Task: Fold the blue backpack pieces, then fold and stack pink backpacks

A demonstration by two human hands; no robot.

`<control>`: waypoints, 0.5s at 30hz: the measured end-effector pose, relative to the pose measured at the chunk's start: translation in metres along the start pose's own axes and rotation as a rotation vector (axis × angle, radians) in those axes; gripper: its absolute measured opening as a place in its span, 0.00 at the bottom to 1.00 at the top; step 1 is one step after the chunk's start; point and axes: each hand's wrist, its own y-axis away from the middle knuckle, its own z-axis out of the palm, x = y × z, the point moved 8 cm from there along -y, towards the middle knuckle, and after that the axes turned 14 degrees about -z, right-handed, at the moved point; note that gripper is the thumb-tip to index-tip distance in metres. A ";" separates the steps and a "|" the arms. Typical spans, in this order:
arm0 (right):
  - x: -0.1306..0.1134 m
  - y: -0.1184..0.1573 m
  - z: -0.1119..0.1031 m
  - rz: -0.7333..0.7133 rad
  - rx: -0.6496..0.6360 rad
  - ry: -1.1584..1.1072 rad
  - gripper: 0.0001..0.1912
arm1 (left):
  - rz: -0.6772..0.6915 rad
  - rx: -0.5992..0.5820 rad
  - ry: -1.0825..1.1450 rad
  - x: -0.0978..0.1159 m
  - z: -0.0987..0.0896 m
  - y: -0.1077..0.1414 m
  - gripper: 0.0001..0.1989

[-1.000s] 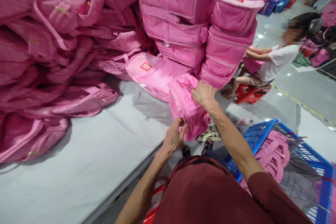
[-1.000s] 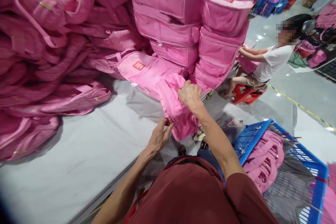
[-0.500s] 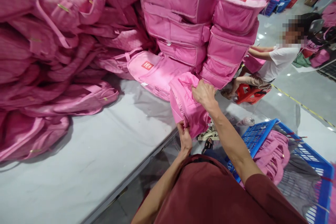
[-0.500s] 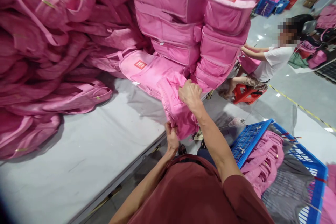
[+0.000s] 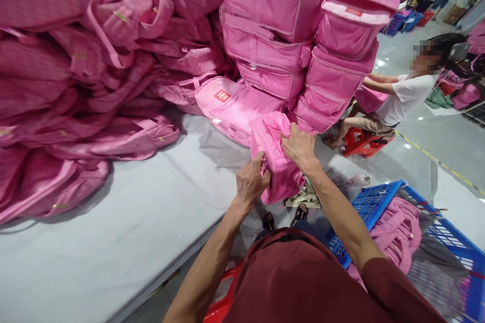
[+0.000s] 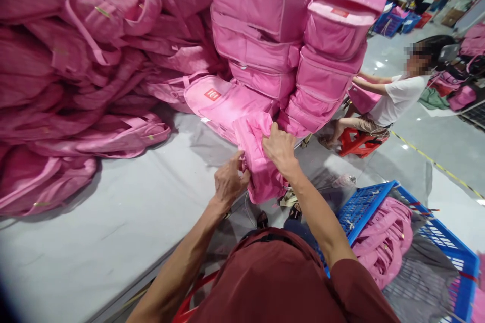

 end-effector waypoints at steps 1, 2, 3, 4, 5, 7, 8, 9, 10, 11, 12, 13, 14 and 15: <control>0.003 0.003 0.000 0.005 -0.004 -0.001 0.19 | -0.094 0.000 0.015 -0.014 -0.003 0.000 0.19; 0.008 0.006 0.001 0.020 -0.010 -0.004 0.21 | -0.223 0.007 0.041 -0.033 -0.006 0.004 0.19; 0.014 0.009 0.002 0.043 -0.017 -0.008 0.22 | -0.383 0.004 0.060 -0.057 -0.007 0.012 0.20; 0.021 0.012 0.004 0.065 -0.026 -0.014 0.24 | -0.551 -0.022 0.061 -0.082 -0.004 0.026 0.21; 0.026 0.015 0.006 0.081 -0.037 -0.023 0.26 | -0.707 -0.071 0.050 -0.104 0.001 0.043 0.23; 0.031 0.021 0.012 0.076 -0.060 -0.049 0.27 | -0.884 -0.252 -0.041 -0.132 0.021 0.082 0.26; 0.030 0.024 0.015 0.051 -0.069 -0.063 0.27 | -0.897 -0.336 -0.072 -0.136 0.032 0.100 0.26; 0.027 0.026 0.017 0.017 -0.073 -0.073 0.27 | -0.881 -0.423 -0.101 -0.136 0.043 0.115 0.25; 0.025 0.028 0.018 -0.022 -0.072 -0.078 0.27 | -0.843 -0.503 -0.123 -0.132 0.052 0.128 0.23; 0.023 0.029 0.018 -0.061 -0.067 -0.077 0.26 | -0.798 -0.579 -0.152 -0.126 0.059 0.139 0.20; 0.022 0.030 0.018 -0.099 -0.059 -0.072 0.26 | -0.747 -0.651 -0.185 -0.119 0.062 0.146 0.18; 0.022 0.031 0.016 -0.134 -0.048 -0.066 0.25 | -0.695 -0.713 -0.219 -0.111 0.061 0.151 0.16; 0.023 0.031 0.015 -0.169 -0.031 -0.060 0.25 | -0.649 -0.770 -0.246 -0.104 0.058 0.152 0.15; 0.024 0.032 0.012 -0.208 -0.004 -0.056 0.24 | -0.590 -0.823 -0.270 -0.096 0.054 0.150 0.14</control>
